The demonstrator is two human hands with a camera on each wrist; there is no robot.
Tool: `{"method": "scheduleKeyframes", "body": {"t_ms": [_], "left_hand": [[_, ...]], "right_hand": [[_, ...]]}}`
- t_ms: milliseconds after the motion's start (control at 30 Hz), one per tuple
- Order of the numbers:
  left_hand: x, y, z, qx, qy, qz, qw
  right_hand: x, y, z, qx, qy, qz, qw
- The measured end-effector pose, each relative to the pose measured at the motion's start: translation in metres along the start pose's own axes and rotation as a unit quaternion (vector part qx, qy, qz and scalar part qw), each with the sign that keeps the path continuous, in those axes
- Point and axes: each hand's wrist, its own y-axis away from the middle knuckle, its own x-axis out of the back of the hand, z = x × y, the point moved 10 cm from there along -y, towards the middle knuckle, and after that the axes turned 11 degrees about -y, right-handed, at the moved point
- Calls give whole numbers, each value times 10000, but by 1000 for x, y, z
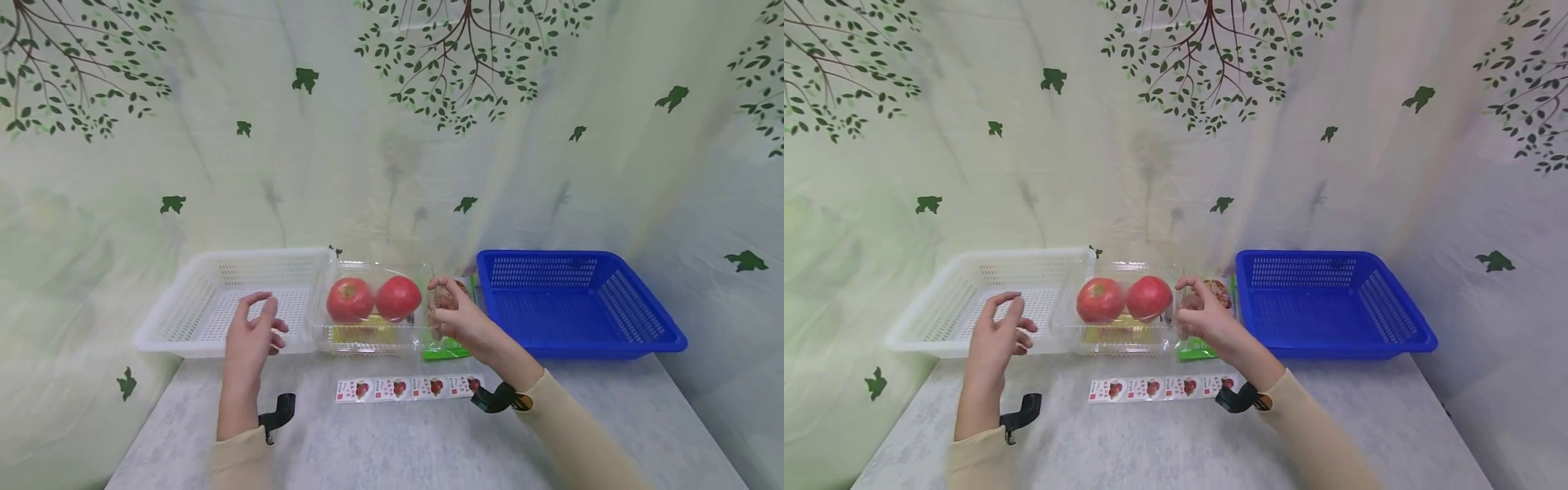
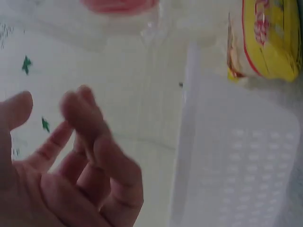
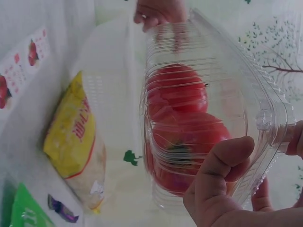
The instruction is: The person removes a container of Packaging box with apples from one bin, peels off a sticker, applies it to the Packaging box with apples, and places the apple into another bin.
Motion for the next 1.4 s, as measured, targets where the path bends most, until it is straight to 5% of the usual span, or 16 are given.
{"method": "scheduleKeyframes", "body": {"t_ms": [133, 233, 400, 567, 700, 1067, 1400], "left_hand": [[-50, 14, 39, -859, -463, -1491, 9840], [-75, 21, 52, -1124, -617, -2214, 9667], [-99, 33, 53, -1212, -681, -3051, 9421], [-111, 56, 49, -1546, -815, -3732, 9111], [-115, 76, 40, -1659, -842, -4017, 8967], [-126, 111, -2, -1318, -814, -4366, 8862], [-126, 125, -9, -1567, -941, -4318, 8832]], "right_hand": [[12, 17, 7, -81, 222, 117, 9997], [23, 33, 9, -138, 395, 268, 9988], [37, 59, 15, -334, 866, 212, 9955], [39, 83, 26, -573, 1234, -326, 9902], [37, 100, 38, -779, 1193, -822, 9864], [31, 133, 76, -1207, 602, -1414, 9807], [27, 144, 96, -1060, 438, -1696, 9788]]}}
